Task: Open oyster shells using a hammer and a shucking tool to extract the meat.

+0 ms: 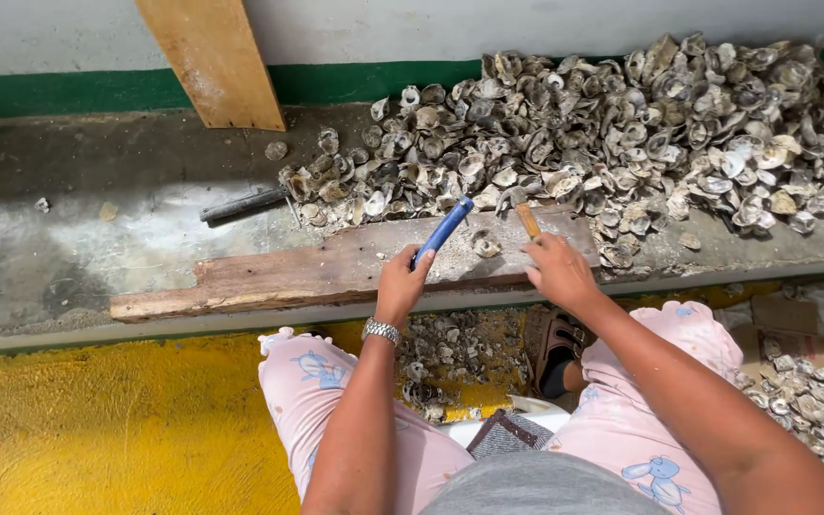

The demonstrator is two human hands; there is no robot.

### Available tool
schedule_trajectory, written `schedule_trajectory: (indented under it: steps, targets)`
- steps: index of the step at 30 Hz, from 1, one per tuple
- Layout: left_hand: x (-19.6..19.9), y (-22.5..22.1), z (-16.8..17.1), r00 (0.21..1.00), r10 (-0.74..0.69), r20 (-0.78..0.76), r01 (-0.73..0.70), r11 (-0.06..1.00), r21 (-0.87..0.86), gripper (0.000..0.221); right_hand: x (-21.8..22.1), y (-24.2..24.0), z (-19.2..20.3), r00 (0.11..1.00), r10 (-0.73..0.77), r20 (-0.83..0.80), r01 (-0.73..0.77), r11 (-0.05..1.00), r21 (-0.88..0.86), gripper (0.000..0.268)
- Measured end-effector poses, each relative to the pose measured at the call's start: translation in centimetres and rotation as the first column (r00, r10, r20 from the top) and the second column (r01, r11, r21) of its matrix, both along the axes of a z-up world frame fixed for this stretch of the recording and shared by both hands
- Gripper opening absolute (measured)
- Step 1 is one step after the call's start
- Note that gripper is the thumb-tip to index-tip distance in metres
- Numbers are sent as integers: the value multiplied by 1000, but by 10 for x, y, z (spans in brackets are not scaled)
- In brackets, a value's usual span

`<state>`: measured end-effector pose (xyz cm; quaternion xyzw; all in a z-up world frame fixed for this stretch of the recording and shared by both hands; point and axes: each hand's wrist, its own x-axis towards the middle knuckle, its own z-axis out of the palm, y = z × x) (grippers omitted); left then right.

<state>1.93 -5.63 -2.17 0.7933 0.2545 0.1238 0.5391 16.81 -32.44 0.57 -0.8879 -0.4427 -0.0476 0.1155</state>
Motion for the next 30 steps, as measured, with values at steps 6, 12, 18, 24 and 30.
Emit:
schedule_trajectory:
  steps: [6, 12, 18, 24, 30]
  targets:
    - [-4, -9, 9, 992, -100, -71, 110, 982, 154, 44, 22, -67, -78, 925, -288, -248, 301, 954, 15, 65]
    - [1, -18, 4, 984, -86, -157, 122, 965, 231, 42, -6, -28, -28, 602, -555, -574, 602, 788, -130, 52]
    - [-1, -20, -1, 980, -99, -175, 139, 961, 237, 40, -44, -35, 38, 543, -322, -776, 545, 838, 34, 46]
    - [-5, -26, -16, 973, -156, -172, 193, 955, 223, 41, -101, -44, 81, 722, -53, -690, 393, 852, 347, 41]
    - [-7, -31, -12, 975, -157, -157, 195, 946, 259, 40, -114, -48, 64, 848, 110, -518, 248, 782, 572, 28]
